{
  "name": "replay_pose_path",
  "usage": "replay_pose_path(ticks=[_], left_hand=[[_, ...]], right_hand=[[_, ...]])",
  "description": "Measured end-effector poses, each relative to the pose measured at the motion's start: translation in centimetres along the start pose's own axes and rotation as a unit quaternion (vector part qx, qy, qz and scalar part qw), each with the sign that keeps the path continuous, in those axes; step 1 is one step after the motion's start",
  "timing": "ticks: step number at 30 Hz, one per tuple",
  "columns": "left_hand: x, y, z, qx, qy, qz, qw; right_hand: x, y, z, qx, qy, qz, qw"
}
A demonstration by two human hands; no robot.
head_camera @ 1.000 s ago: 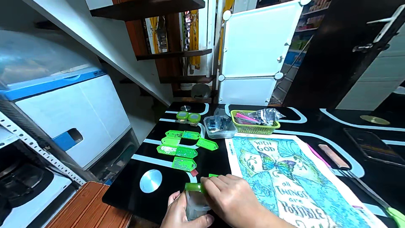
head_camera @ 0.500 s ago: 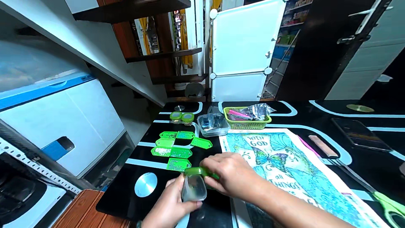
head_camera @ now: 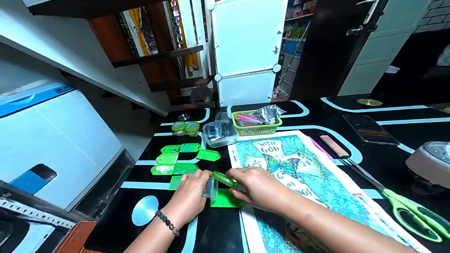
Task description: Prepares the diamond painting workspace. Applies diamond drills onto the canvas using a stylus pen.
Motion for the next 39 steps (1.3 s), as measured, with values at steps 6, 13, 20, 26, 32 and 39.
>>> replay_pose_path(ticks=[6,13,20,26,32,39], left_hand=[[-0.4,0.1,-1.6,-0.099,-0.047,-0.035,0.993],[-0.6,-0.3,-2.5,-0.143,-0.069,-0.042,0.986],[-0.4,-0.3,-2.1,-0.127,-0.062,-0.042,0.989],[-0.2,-0.1,-1.1,-0.047,-0.011,-0.017,0.999],[0.7,-0.2,2.3,0.176,0.071,-0.044,0.981],[2.6,-1.2,5.0,0.438,0.073,-0.134,0.886]], right_hand=[[1.1,-0.8,-0.9,0.006,-0.029,0.019,0.999],[1.8,-1.6,-1.4,0.035,-0.049,0.051,0.997],[1.9,-1.3,-1.2,0.033,-0.043,0.041,0.998],[1.3,-0.1,-0.8,0.038,-0.031,0.005,0.999],[1.5,2.8,-2.5,-0.05,-0.046,-0.132,0.989],[2.3,-1.8,-4.1,-0.068,-0.103,0.057,0.991]])
Point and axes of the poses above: each hand's wrist, its own x-axis away from the middle knuckle, its own y-axis out of the back of the hand, z = x × y, the point moved 10 cm from there along -x, towards the middle knuckle, and after that the axes turned 11 degrees about -z, right-handed, at the moved point
